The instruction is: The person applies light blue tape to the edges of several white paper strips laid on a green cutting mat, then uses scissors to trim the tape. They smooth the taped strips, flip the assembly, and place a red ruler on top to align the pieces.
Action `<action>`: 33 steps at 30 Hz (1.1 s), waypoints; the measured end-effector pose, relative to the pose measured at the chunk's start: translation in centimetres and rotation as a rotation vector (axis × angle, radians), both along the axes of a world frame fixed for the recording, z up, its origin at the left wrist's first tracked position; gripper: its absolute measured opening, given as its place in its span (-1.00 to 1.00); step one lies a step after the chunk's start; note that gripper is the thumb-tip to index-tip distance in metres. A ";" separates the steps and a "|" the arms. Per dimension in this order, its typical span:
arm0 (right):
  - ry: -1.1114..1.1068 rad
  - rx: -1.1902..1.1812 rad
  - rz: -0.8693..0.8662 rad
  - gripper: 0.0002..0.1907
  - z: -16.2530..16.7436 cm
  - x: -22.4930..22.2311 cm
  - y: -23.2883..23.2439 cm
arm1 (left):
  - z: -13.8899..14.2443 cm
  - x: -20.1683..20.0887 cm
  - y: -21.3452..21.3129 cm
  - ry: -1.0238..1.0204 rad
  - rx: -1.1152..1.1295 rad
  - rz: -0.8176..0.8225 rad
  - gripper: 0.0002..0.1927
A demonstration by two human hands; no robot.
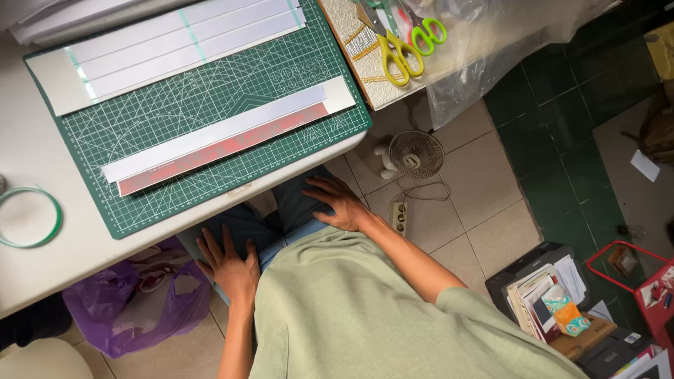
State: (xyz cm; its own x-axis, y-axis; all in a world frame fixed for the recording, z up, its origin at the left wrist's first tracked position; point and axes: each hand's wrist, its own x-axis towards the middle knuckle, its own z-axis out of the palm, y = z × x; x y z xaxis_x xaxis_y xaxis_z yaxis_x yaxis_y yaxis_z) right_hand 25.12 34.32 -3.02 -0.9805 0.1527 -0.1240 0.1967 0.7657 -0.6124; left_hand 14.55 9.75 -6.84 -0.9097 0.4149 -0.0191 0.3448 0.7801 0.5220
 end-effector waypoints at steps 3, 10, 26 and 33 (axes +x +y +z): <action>-0.027 -0.005 0.030 -0.34 0.0 -0.1 0.6 | 0.2 0.1 0.5 -0.004 -0.019 0.026 -0.29; 0.074 -0.052 0.040 -0.36 0.3 -0.8 1.6 | 1.9 -0.2 1.6 0.003 -0.056 0.027 -0.28; 0.169 -0.055 0.129 -0.41 0.0 -3.8 -1.8 | 5.8 -4.3 2.3 0.295 0.108 0.106 -0.65; 0.086 -0.066 0.069 -0.45 0.4 -3.9 -4.4 | 5.5 -3.2 -1.9 0.192 0.122 0.021 -0.55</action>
